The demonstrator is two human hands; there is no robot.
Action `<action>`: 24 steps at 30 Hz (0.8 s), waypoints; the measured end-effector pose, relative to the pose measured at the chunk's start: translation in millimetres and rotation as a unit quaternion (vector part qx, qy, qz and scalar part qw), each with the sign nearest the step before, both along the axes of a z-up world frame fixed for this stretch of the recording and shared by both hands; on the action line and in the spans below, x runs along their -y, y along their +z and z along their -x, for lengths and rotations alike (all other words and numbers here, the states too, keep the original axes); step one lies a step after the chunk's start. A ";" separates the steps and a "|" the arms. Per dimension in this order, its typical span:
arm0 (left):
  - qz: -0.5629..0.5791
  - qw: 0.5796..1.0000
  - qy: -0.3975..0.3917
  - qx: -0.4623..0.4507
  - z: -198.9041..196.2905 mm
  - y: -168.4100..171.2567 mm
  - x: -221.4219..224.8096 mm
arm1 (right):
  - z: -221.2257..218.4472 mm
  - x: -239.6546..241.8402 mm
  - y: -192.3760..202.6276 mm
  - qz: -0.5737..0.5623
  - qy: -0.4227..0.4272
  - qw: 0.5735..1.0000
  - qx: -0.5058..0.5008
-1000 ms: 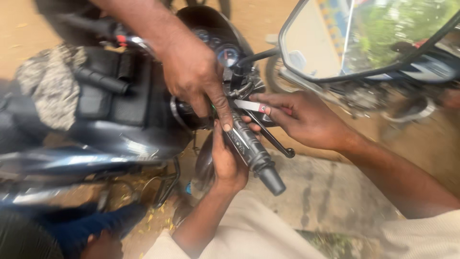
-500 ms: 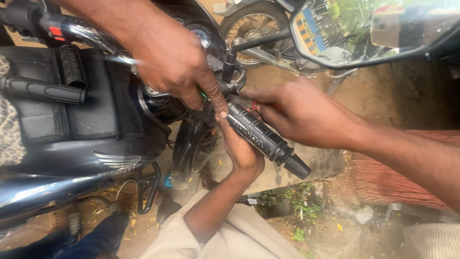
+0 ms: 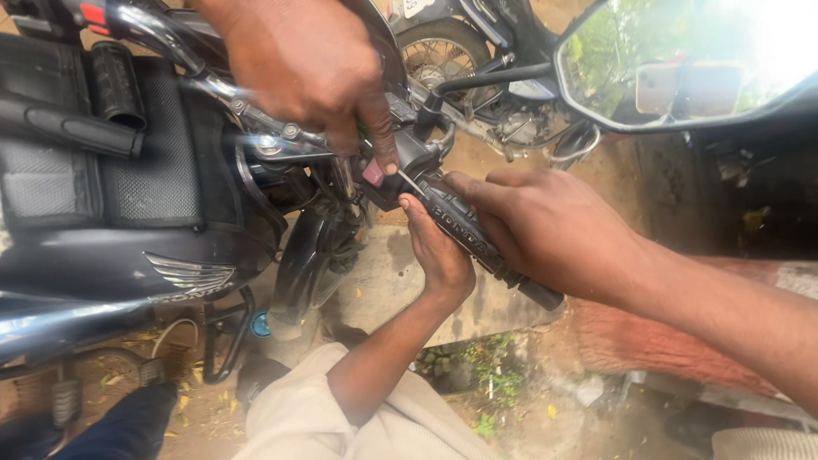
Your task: The person cuts a zip tie on the motorcycle handlebar using a folding knife, removes the old grip, sprays a liquid from a blue bottle onto the metal bar, and slides a new handlebar grip onto the handle.
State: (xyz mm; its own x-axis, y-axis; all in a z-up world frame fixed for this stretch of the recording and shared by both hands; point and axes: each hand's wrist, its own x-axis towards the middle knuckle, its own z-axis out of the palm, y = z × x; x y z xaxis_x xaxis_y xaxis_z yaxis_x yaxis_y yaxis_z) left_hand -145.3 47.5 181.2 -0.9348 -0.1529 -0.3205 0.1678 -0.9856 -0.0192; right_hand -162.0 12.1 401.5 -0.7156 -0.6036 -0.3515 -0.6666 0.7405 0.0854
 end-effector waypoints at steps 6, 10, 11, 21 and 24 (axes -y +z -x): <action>0.004 0.999 0.019 -0.044 4.2 -3.3 -4.9 | -4.9 5.5 0.8 -0.071 0.003 0.997 -0.022; 0.009 0.996 0.052 -0.065 3.8 1.0 -2.1 | -3.1 5.5 2.2 -0.079 0.019 0.996 -0.033; 0.012 0.997 0.051 -0.065 4.1 3.0 0.2 | -1.7 6.5 2.0 -0.084 0.025 0.996 -0.034; 0.031 0.998 0.022 -0.046 1.8 14.3 10.4 | 6.7 9.0 0.1 -0.109 0.038 0.993 -0.026; 0.016 0.998 0.034 -0.048 4.0 16.7 6.7 | 6.9 8.1 -0.4 -0.128 0.034 0.991 -0.028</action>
